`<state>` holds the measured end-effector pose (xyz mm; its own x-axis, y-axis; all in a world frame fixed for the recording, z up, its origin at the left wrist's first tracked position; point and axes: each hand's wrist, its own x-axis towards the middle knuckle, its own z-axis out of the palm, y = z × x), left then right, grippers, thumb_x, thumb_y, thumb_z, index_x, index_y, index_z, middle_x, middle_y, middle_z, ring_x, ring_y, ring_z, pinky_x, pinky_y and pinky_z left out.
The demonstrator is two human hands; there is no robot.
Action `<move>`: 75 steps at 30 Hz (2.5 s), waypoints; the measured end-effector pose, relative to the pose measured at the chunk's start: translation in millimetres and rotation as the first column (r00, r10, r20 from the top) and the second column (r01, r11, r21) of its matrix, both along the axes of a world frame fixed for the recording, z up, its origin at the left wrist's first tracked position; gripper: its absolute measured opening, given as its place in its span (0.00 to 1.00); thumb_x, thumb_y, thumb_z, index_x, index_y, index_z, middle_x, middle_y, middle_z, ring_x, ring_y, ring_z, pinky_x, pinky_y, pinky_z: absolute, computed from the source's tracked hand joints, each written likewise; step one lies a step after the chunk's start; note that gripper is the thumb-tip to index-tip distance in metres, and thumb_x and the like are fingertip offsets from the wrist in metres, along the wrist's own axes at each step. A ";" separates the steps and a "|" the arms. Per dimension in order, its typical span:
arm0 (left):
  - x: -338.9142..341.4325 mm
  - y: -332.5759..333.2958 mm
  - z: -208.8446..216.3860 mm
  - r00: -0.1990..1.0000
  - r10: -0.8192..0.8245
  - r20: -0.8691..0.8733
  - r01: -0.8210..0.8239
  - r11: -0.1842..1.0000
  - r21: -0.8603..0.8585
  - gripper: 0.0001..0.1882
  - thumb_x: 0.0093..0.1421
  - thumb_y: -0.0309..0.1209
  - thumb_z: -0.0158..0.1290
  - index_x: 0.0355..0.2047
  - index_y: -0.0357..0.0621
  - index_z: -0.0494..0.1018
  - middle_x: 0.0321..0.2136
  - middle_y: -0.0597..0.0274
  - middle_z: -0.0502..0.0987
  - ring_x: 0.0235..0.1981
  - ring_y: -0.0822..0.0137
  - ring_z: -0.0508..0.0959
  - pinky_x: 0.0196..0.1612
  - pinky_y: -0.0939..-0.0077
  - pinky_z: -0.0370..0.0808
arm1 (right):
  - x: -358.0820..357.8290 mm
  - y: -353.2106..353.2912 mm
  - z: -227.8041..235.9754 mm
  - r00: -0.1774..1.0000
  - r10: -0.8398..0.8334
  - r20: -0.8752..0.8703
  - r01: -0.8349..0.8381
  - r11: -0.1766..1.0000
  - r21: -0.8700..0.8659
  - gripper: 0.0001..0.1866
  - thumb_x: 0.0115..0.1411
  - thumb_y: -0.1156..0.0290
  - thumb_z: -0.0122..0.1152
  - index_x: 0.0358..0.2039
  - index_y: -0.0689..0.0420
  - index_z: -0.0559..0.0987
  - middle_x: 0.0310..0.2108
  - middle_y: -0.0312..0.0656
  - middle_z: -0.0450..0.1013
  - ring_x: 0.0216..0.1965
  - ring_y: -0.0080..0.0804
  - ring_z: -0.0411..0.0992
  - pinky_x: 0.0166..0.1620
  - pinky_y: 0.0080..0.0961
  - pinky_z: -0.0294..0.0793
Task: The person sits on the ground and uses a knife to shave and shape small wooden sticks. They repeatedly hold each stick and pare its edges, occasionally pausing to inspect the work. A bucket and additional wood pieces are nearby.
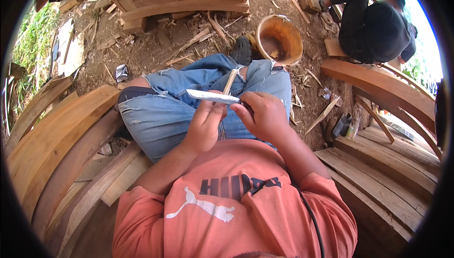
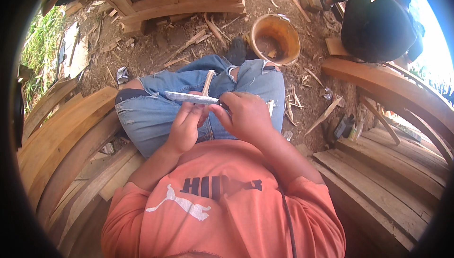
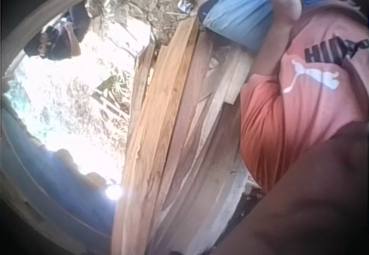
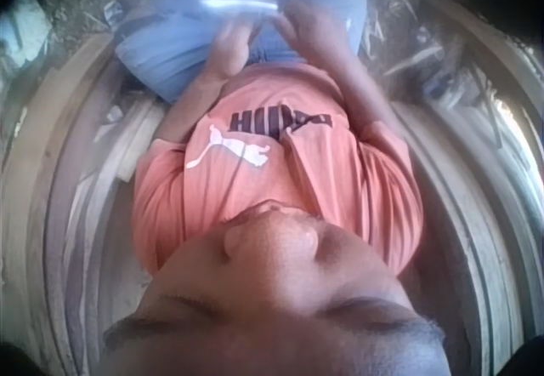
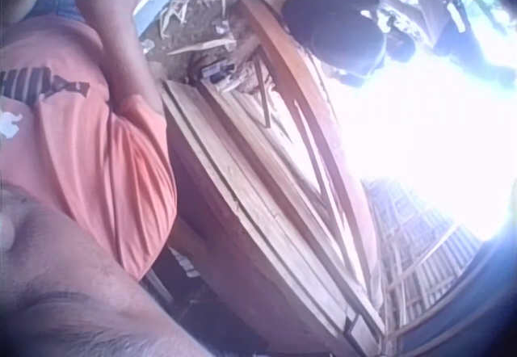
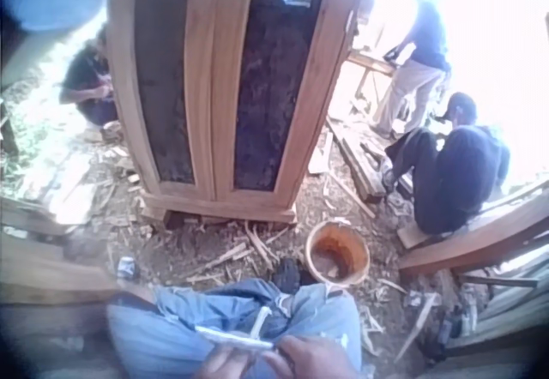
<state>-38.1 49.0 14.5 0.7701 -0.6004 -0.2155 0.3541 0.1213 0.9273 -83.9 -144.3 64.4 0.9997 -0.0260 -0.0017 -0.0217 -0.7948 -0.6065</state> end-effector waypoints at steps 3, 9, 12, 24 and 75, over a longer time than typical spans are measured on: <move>-0.6 -2.0 5.4 1.000 -0.018 0.013 0.018 0.998 0.067 0.14 0.82 0.37 0.40 0.53 0.41 0.69 0.29 0.72 0.66 0.27 0.81 0.62 0.29 0.83 0.61 | -0.3 -2.2 -6.3 1.000 -0.012 0.027 0.012 1.000 0.013 0.17 0.67 0.56 0.68 0.34 0.59 0.83 0.25 0.50 0.77 0.30 0.55 0.78 0.33 0.48 0.74; -0.3 1.1 2.1 0.998 0.038 -0.058 -0.035 0.998 0.051 0.12 0.81 0.36 0.43 0.50 0.40 0.70 0.31 0.70 0.69 0.30 0.80 0.65 0.33 0.80 0.65 | -0.1 -2.9 -7.1 0.999 -0.039 0.014 0.039 0.999 0.026 0.17 0.68 0.55 0.67 0.33 0.58 0.82 0.25 0.50 0.76 0.29 0.56 0.77 0.32 0.49 0.74; -1.3 2.1 -2.5 0.997 0.063 -0.037 -0.062 0.997 0.034 0.11 0.81 0.34 0.44 0.48 0.39 0.70 0.32 0.69 0.71 0.32 0.79 0.67 0.36 0.78 0.68 | 0.0 -4.5 -12.0 0.999 -0.027 0.017 0.026 0.999 0.019 0.17 0.69 0.56 0.67 0.33 0.58 0.81 0.25 0.50 0.76 0.29 0.57 0.77 0.32 0.49 0.73; -13.3 2.8 21.5 0.974 -0.019 0.227 -0.049 0.955 0.291 0.11 0.81 0.35 0.42 0.48 0.39 0.67 0.32 0.70 0.68 0.33 0.79 0.64 0.38 0.80 0.66 | 34.3 -86.4 -21.5 0.838 -0.535 -0.110 0.507 0.836 -0.209 0.24 0.76 0.49 0.55 0.33 0.58 0.81 0.28 0.53 0.79 0.34 0.57 0.79 0.39 0.50 0.76; 7.4 -1.2 10.6 0.695 -0.340 -0.634 0.118 0.923 -0.366 0.10 0.81 0.41 0.42 0.46 0.50 0.67 0.21 0.76 0.56 0.19 0.80 0.55 0.23 0.82 0.52 | -10.1 -10.2 -22.2 0.985 0.106 0.139 -0.114 0.992 0.051 0.18 0.65 0.55 0.69 0.29 0.58 0.79 0.23 0.49 0.73 0.26 0.56 0.74 0.30 0.47 0.71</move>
